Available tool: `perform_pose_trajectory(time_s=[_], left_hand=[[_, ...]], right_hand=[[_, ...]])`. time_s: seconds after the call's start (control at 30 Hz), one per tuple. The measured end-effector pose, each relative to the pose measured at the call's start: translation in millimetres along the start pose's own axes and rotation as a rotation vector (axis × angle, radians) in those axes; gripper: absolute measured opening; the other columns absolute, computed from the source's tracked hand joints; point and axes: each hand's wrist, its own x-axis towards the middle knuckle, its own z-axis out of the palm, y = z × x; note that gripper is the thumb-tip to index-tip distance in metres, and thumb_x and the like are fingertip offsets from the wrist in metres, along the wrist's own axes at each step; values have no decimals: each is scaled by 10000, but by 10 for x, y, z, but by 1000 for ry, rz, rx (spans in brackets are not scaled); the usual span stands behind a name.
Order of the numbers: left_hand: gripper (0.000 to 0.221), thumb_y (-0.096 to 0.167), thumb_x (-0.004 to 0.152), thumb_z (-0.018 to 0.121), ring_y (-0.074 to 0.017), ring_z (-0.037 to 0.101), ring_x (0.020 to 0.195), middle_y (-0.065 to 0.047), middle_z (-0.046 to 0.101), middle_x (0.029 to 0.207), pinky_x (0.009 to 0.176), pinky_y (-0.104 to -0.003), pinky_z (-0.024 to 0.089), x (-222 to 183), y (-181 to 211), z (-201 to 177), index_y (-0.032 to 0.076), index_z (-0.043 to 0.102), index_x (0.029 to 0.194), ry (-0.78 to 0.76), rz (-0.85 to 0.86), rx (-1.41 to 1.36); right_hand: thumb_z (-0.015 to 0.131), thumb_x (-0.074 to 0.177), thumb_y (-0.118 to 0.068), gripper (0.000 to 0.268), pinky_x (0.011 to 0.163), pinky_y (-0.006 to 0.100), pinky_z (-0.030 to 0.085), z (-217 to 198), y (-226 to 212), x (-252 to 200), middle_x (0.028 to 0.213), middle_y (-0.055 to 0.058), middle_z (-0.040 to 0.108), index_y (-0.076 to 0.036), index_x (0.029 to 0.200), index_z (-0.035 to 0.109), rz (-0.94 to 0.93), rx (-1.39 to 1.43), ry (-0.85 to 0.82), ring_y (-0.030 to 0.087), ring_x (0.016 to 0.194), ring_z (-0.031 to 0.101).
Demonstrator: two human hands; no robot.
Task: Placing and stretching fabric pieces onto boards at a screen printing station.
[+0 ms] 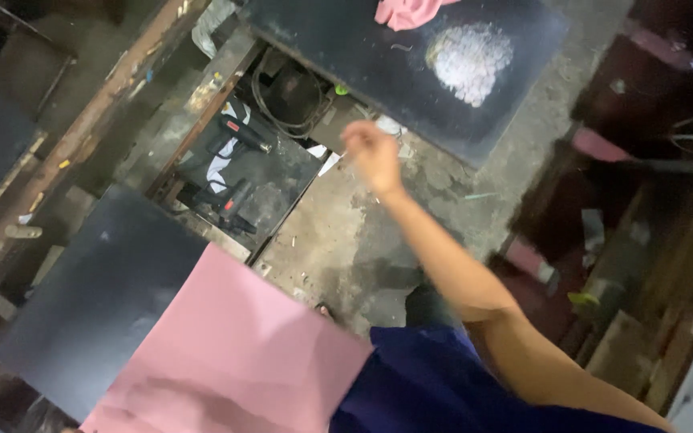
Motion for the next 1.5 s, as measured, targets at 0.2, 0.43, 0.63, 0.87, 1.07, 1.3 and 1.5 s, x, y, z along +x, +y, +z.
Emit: perform_pose_trajectory(time_s=[0.2,0.43,0.63,0.87,1.07,1.3,1.5], left_hand=[[221,31,1186,589,-394,631,1170,-316,637,1256,1044,-430,501,-1030,927,481,-143,578,1323,110,158,2],[198,35,1039,596,-165,692,933,-60,677,1084,791,-280,644,-2533,3655,2336,74,644,1227,-115,-305,-682],[464,99,910,761,-351,694,1061,-294,605,1188,919,-482,603,-2759,4460,3426,-42,610,1327,-395,-568,-721],[477,111,912,728,-417,689,1130,-275,670,1210,1020,-558,542,-2863,4629,5164,-17,569,1343,-574,-945,-1077],[576,141,917,795,-373,634,1179,-262,605,1283,1019,-575,537,-3579,5584,5980,-21,531,1403,-776,-1214,-1103],[442,223,904,779,-276,639,947,-149,590,1058,897,-493,594,-3572,5068,6480,2,579,1231,-340,-1080,-992],[590,176,823,851,-202,606,931,-118,555,1057,888,-360,583,-3538,5606,5834,-24,534,1278,-125,-1108,-997]], right_hand=[[657,896,-230,223,621,352,509,-1718,1041,1792,816,27,715,-186,1106,713,114,-275,181,210,687,667],[636,976,-401,446,848,585,531,-2136,1283,3364,1188,168,717,-140,1334,578,219,-681,-26,437,1069,672],[653,929,-338,175,785,536,623,-1925,1771,3790,990,99,728,-226,1033,739,95,-791,-239,394,939,740],[535,1013,-218,236,702,341,677,-2649,1160,3178,943,129,601,13,1025,581,391,203,-302,233,821,742],[570,894,48,195,748,440,711,-3784,1456,2738,672,94,536,-67,765,480,592,539,-16,247,663,739],[539,975,-100,249,671,319,498,-4341,2059,2892,719,7,473,-137,737,478,533,294,-172,137,671,529],[706,972,-211,262,874,468,565,-4479,1383,3151,1073,228,658,8,1117,695,91,-323,-383,384,1026,690]])
